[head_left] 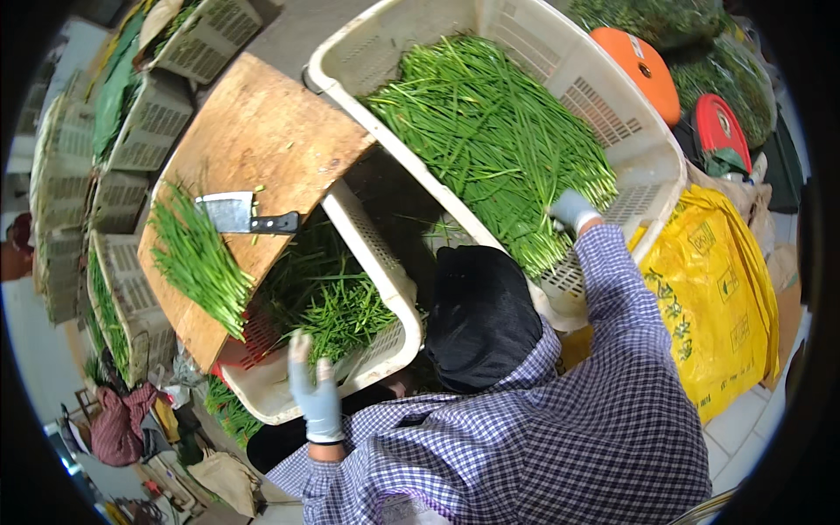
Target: The person sits on the floor and repeatedly picks up bunches of green onions from a white basket. They align the stems, remove stray pieces, and place the sorted bunches onto a wooden board. A knife rests on the board, but the person handles the vegetables by hand.
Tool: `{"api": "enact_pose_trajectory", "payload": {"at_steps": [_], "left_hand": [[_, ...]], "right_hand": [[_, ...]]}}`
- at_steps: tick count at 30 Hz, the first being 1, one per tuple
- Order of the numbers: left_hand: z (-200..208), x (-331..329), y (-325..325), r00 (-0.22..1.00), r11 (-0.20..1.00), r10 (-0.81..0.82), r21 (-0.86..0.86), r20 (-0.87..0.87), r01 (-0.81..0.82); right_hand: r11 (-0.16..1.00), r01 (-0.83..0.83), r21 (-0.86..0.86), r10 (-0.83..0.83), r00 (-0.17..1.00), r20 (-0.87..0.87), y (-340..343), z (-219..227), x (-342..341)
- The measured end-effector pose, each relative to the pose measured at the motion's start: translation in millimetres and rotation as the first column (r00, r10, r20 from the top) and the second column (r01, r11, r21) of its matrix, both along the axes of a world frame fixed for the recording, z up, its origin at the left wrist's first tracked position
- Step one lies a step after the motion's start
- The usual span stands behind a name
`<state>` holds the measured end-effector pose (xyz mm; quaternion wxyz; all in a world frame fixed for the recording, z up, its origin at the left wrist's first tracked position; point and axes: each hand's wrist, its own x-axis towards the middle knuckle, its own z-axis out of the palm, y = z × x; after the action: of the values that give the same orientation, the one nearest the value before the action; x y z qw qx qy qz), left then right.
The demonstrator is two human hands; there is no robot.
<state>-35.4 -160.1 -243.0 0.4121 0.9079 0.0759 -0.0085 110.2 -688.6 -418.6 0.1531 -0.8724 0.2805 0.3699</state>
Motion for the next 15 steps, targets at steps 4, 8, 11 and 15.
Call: {"api": "enact_pose_trajectory", "payload": {"at_steps": [4, 8, 11, 15], "left_hand": [[-4, -11, -29, 0.972, 0.973, -0.231, -0.03, -0.039, 0.23], [3, -8, -17, 0.984, 0.983, -0.176, -0.046, -0.025, 0.175], [9, 22, -20, 0.972, 0.972, -0.229, -0.033, 0.048, 0.231], [12, 61, -59, 0.92, 0.935, -0.344, -0.022, 0.187, 0.354]], "right_hand": [[0.995, -0.016, -0.096, 0.019, 0.999, 0.035, 21, -38, -5], [0.978, -0.033, -0.204, 0.064, 0.987, 0.147, -14, 22, 6], [0.833, -0.426, -0.352, 0.527, 0.805, 0.274, -93, 11, -4], [0.596, -0.763, -0.25, 0.803, 0.574, 0.16, -37, 76, 5]]}}
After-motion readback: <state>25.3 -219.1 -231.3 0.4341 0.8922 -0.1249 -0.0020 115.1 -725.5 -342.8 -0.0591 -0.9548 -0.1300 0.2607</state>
